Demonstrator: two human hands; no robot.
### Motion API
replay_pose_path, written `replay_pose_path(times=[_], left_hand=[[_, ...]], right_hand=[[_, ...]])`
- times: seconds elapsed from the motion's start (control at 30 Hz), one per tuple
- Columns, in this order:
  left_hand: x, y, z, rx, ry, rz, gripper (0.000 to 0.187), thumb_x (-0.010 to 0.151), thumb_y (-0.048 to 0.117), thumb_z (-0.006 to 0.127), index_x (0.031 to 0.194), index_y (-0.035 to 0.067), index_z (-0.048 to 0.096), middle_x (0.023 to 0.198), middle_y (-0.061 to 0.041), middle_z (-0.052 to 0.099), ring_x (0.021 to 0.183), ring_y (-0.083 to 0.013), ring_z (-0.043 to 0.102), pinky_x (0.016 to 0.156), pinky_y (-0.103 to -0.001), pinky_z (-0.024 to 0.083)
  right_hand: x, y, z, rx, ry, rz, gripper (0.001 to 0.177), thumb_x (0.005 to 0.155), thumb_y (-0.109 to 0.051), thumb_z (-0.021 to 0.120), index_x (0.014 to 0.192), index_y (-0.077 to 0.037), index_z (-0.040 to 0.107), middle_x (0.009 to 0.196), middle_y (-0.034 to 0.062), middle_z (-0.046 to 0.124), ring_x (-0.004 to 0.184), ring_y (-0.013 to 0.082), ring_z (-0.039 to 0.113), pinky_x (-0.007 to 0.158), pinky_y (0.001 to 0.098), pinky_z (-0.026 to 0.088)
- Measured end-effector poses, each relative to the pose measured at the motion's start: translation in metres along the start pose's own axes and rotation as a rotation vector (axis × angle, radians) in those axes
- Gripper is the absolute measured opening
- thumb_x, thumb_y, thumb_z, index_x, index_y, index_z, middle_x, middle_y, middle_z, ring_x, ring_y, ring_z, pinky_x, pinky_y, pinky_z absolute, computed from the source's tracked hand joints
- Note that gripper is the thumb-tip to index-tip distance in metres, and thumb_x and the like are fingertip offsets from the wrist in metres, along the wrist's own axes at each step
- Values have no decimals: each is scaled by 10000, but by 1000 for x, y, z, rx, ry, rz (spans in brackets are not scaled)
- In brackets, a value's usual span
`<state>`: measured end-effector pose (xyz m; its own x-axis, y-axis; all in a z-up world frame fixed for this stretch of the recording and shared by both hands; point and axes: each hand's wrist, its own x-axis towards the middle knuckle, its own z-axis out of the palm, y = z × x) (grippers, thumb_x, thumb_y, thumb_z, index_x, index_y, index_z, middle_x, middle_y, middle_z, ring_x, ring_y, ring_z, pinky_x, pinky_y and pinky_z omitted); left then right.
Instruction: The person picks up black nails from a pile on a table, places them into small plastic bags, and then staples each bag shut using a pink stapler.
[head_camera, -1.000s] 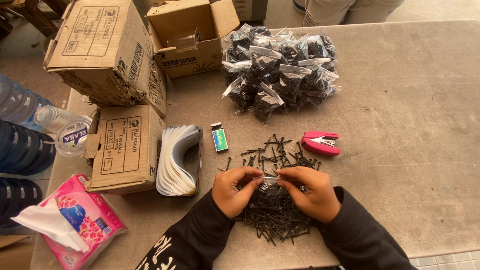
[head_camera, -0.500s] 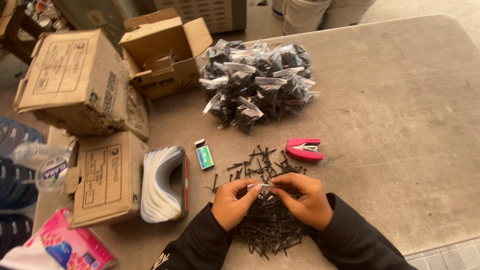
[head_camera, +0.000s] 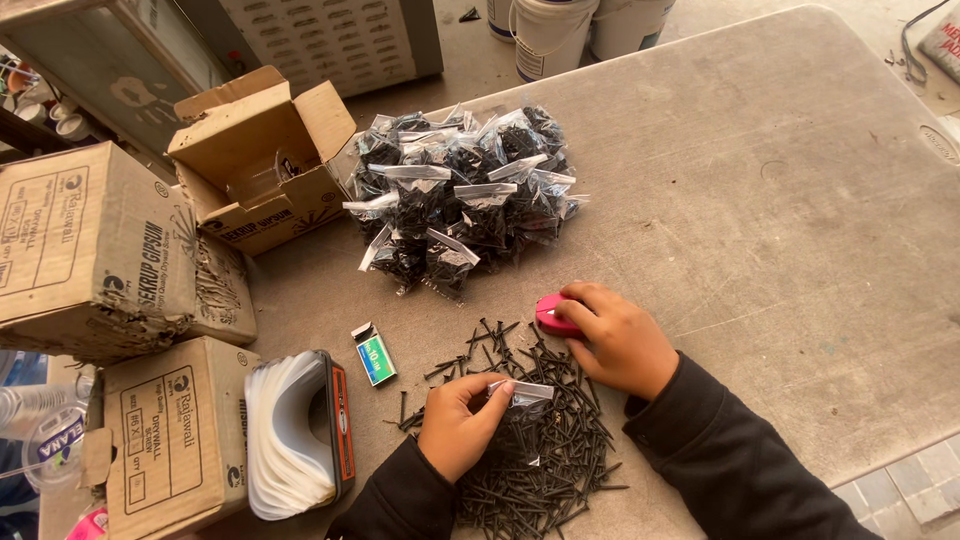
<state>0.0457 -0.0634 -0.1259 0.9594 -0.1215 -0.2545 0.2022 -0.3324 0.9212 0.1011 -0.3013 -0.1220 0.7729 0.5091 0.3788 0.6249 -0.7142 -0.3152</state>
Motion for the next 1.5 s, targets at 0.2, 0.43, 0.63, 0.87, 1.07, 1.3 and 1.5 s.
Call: replay_pose_path(times=[0.2,0.43,0.63,0.87,1.07,1.3,1.5], left_hand=[[-1,8,-2,50,-10,79,193,844,256,653,858,128,797,719,64,739,628,-41,602,578,-221,458],[-8,13,-6,-15,52,353,118,836,188,678,874,119,767,1031,-58,767,979,-182,729,894,-320,544],[-23,24,-12,-4,206,651,96,866,76,646,909,49,729,1028,-123,728,929,-229,729,882,-326,567],[-34,20,-9,78,332,665,95,863,104,651,896,45,719,950,-96,689,860,-211,694,812,-306,553],[-42,21,-9,97,395,712,89,865,90,651,866,19,704,911,-108,679,808,-208,686,764,-287,564],[-43,16,-10,1,391,674,61,848,84,687,832,27,672,861,-112,696,822,-213,686,775,-299,567],[-44,12,-8,-79,402,568,76,844,128,703,857,53,695,862,-79,710,812,-181,693,711,-265,563]], right_hand=[[-1,-6,5,-116,61,24,284,811,-156,692,1032,7,618,1133,194,651,1078,334,638,941,391,515],[-9,-39,10,998,233,719,345,704,-46,795,1003,-50,623,1059,132,727,856,185,726,798,266,613],[-15,-77,22,1540,357,826,318,794,-120,695,1044,49,595,910,197,695,790,266,683,743,355,568],[-19,-103,19,1668,512,742,216,843,-95,654,1020,-36,544,906,163,648,786,241,636,720,312,512],[-17,-122,10,1671,473,551,207,814,-64,676,962,-63,531,1281,327,563,1165,403,583,968,435,481],[-29,-109,26,1638,416,513,226,813,-65,726,949,-81,546,902,160,664,806,241,649,753,324,537],[-24,-109,25,1648,361,464,302,805,-97,738,1034,-42,549,1211,297,600,1126,371,607,921,417,540]])
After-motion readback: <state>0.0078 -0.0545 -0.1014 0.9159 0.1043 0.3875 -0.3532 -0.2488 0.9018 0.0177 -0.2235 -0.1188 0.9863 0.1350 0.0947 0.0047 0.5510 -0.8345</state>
